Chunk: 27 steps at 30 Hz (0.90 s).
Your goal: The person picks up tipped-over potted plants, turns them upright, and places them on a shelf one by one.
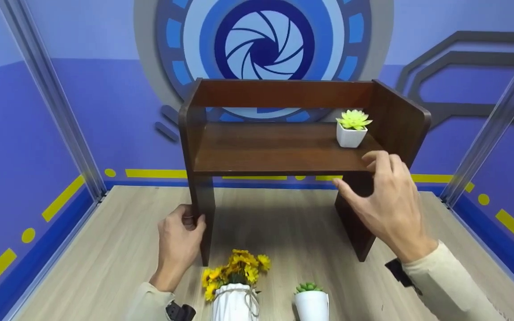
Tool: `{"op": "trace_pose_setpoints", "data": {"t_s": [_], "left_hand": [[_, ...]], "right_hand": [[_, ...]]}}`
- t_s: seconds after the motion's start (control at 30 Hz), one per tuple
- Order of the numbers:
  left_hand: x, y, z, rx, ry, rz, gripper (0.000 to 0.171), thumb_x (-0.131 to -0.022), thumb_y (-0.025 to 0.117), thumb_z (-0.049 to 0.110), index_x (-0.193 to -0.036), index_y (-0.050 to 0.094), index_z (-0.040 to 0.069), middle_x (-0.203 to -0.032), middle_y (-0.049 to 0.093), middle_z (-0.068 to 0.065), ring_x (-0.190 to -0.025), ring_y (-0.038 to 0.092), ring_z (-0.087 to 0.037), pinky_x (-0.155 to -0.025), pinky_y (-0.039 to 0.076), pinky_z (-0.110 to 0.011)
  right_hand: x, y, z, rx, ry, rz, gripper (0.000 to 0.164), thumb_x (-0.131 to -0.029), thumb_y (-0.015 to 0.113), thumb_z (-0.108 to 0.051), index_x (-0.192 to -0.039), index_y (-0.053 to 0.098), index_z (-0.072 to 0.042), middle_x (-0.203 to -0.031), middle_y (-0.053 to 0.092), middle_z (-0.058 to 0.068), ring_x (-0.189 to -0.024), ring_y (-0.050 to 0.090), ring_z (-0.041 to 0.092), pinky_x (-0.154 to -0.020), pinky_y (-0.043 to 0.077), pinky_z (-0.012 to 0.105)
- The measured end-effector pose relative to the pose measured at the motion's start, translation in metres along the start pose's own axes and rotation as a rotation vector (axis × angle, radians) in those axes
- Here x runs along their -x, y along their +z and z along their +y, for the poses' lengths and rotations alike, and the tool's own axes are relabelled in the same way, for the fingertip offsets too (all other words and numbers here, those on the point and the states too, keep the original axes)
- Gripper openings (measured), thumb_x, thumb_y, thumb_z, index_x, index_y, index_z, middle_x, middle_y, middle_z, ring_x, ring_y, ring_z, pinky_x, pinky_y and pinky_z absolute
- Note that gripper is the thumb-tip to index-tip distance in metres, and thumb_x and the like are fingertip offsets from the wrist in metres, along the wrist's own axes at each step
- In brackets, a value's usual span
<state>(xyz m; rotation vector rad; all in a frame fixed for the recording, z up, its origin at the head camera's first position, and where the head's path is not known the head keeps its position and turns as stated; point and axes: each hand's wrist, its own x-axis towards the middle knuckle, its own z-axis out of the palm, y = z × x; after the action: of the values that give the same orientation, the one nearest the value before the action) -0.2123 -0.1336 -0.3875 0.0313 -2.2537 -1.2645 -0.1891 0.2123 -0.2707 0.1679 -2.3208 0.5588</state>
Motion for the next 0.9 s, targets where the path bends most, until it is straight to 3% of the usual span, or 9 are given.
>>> {"op": "trace_pose_setpoints", "data": {"t_s": [0.33,0.63,0.9], "left_hand": [[0.001,0.0,0.001,0.005,-0.011,-0.003,0.017,-0.09,0.073,0.011,-0.104,0.072,0.0,-0.094,0.076,-0.014,-0.08,0.074,-0.022,-0.069,0.058,-0.025],[0.001,-0.001,0.001,0.016,-0.012,0.003,0.016,-0.09,0.073,0.011,-0.103,0.072,0.001,-0.093,0.076,-0.015,-0.08,0.074,-0.022,-0.068,0.057,-0.023],[0.0,0.0,0.002,0.02,-0.014,0.001,0.015,-0.089,0.073,0.009,-0.102,0.072,0.0,-0.093,0.076,-0.016,-0.08,0.074,-0.023,-0.066,0.056,-0.021]], "right_hand": [[0.03,0.003,-0.004,-0.014,0.001,-0.025,0.063,-0.082,0.083,-0.046,-0.121,0.058,-0.002,-0.106,0.061,0.017,-0.091,0.059,0.033,-0.077,0.049,0.05],[0.052,0.009,-0.007,0.002,0.069,-0.138,0.07,-0.083,0.077,-0.058,-0.124,0.058,-0.004,-0.109,0.061,0.014,-0.091,0.062,0.03,-0.077,0.053,0.051],[0.07,0.018,-0.009,0.034,0.148,-0.29,0.082,-0.083,0.066,-0.073,-0.129,0.057,-0.006,-0.115,0.061,0.014,-0.098,0.061,0.028,-0.083,0.054,0.052]]}}
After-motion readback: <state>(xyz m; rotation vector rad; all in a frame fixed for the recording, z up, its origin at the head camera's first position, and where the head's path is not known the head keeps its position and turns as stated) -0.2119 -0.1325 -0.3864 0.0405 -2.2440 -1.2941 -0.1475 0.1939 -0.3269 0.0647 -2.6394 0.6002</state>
